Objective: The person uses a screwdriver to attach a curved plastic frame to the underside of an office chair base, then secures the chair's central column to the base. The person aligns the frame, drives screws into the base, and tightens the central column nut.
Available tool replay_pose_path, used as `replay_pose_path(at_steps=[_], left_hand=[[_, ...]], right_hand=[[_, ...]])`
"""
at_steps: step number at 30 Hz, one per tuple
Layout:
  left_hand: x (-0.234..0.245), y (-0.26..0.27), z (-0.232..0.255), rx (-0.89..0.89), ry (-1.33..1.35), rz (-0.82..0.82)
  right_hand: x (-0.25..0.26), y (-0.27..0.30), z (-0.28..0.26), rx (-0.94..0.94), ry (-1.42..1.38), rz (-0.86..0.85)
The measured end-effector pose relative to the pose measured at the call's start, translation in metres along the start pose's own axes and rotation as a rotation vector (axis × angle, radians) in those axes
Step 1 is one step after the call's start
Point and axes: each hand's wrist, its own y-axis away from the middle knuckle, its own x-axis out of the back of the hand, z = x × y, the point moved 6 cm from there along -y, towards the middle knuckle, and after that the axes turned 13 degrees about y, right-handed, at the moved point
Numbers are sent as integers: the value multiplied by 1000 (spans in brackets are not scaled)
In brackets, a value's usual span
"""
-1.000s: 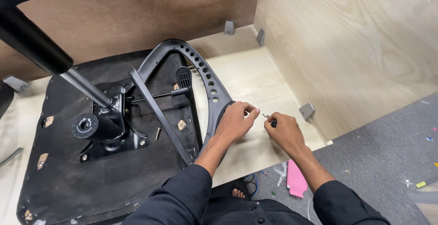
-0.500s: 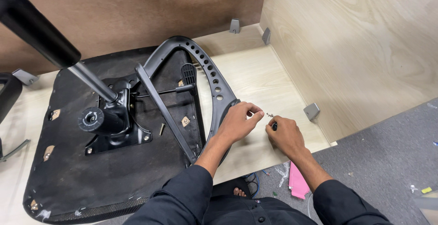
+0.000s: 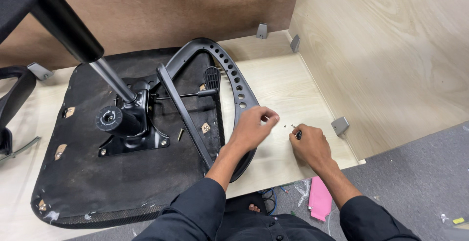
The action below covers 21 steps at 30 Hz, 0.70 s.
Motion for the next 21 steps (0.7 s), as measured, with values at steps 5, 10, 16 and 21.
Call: replay_pose_path(at_steps=[5,10,16,21], left_hand=[[68,7,16,-25,-329,462],[135,51,26,-146,-669,925],[165,69,-33,222,-348,918],[157,56,-75,469,220,791]], right_hand=[[37,-3,-39,107,-139,97],[59,-4,-96,126,-277,-101],[43,-8,-132,59,-165,-253],[19,-11,-121,32,-151,-324]])
